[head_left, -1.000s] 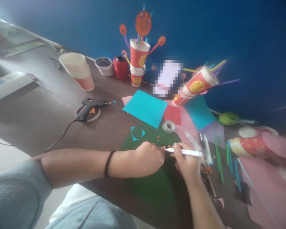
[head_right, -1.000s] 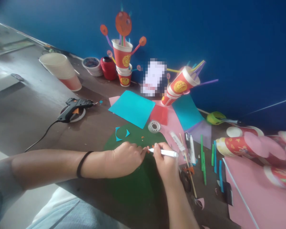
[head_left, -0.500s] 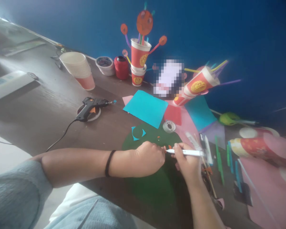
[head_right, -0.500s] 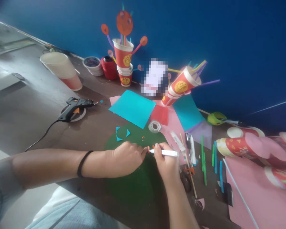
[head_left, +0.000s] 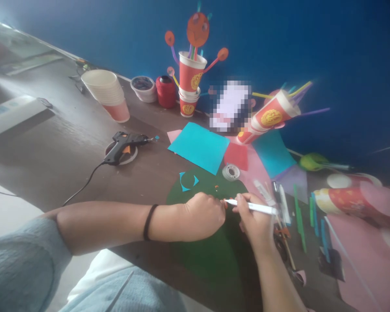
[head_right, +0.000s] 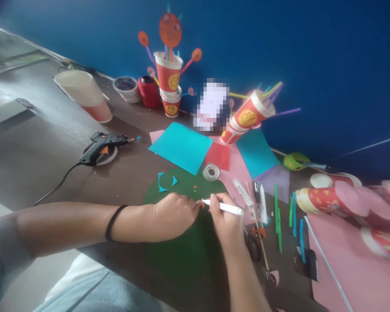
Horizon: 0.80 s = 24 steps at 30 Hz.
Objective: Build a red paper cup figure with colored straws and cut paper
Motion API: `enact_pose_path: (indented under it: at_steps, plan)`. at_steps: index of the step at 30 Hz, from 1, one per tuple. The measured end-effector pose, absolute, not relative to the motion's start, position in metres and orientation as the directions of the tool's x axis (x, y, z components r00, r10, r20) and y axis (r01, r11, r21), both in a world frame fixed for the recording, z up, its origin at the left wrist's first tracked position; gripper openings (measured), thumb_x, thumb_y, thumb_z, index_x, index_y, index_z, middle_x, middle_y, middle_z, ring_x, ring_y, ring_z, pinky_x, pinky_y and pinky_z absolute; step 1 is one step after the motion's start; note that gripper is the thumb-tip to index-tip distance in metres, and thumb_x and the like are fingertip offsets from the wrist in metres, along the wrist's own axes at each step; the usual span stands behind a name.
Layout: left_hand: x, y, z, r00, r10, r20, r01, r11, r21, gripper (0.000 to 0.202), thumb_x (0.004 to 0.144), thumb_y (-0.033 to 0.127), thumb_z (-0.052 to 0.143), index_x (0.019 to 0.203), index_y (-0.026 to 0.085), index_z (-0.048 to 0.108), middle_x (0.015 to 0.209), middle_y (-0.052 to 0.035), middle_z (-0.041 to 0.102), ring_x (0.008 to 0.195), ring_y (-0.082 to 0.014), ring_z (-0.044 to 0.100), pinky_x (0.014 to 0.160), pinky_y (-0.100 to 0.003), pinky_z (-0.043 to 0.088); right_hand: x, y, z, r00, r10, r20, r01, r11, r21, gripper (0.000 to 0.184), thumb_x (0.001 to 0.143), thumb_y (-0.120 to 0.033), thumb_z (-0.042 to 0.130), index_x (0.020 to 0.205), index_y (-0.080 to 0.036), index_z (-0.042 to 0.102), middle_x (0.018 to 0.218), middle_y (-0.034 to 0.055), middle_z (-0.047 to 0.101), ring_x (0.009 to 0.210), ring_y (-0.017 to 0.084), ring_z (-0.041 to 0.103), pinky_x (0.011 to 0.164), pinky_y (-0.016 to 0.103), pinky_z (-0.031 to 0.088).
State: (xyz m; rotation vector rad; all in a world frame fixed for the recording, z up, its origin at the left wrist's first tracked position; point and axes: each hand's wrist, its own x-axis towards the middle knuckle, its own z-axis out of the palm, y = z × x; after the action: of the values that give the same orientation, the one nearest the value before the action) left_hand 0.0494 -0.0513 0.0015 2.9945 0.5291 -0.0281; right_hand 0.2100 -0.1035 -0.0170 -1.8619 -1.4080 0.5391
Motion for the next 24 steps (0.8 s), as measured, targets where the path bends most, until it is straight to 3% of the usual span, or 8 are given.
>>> enact_pose_path:
  at_steps: [9,14,20,24]
  plan:
    - [0.0492,-0.0509,0.0028,0.940,0.339,-0.039,0.341,-0.934,0.102,0.020,0.079,0.008,0.049,0.093,0.006,0.063,0.075,-0.0130,0.066,0.064,-0.0202,0.064,0.045,-0.027,0.037,0.2101,-0.1060,-0.0202,0.325,0.932,0.161,0.647,-0.095,-0.757,0.023,0.086,-0.038,0.052,0.074,-0.020,0.059,0.056,0.0002,0.064,0.054,0.016,0.063,0.054,0.026,0.049]
    - [0.0500,-0.0492,0.0059,0.928,0.367,-0.070,0.373,-0.918,0.133,0.020,0.081,0.010,0.047,0.093,0.006,0.062,0.073,-0.0116,0.066,0.063,-0.0219,0.064,0.045,-0.029,0.038,0.2135,-0.1078,-0.0147,0.394,0.881,0.260,0.611,-0.040,-0.791,0.016,0.085,-0.034,0.055,0.087,-0.019,0.059,0.064,0.0020,0.066,0.060,0.018,0.066,0.058,0.027,0.052]
    - [0.0493,-0.0488,0.0083,0.922,0.381,-0.067,0.386,-0.913,0.135,0.019,0.080,0.010,0.050,0.095,0.007,0.061,0.074,-0.0110,0.066,0.062,-0.0207,0.064,0.046,-0.027,0.039,0.2178,-0.1080,-0.0151,0.300,0.925,0.234,0.612,0.001,-0.791,0.017,0.086,-0.035,0.053,0.091,-0.019,0.057,0.079,0.0040,0.065,0.064,0.019,0.069,0.056,0.028,0.052]
    - [0.0490,-0.0499,0.0079,0.921,0.387,-0.055,0.391,-0.911,0.135,0.019,0.081,0.010,0.047,0.094,0.007,0.062,0.072,-0.0112,0.065,0.061,-0.0214,0.064,0.045,-0.028,0.039,0.2159,-0.1094,-0.0127,0.273,0.945,0.178,0.652,-0.046,-0.757,0.016,0.087,-0.036,0.053,0.090,-0.021,0.056,0.076,0.0032,0.067,0.071,0.022,0.069,0.062,0.030,0.052]
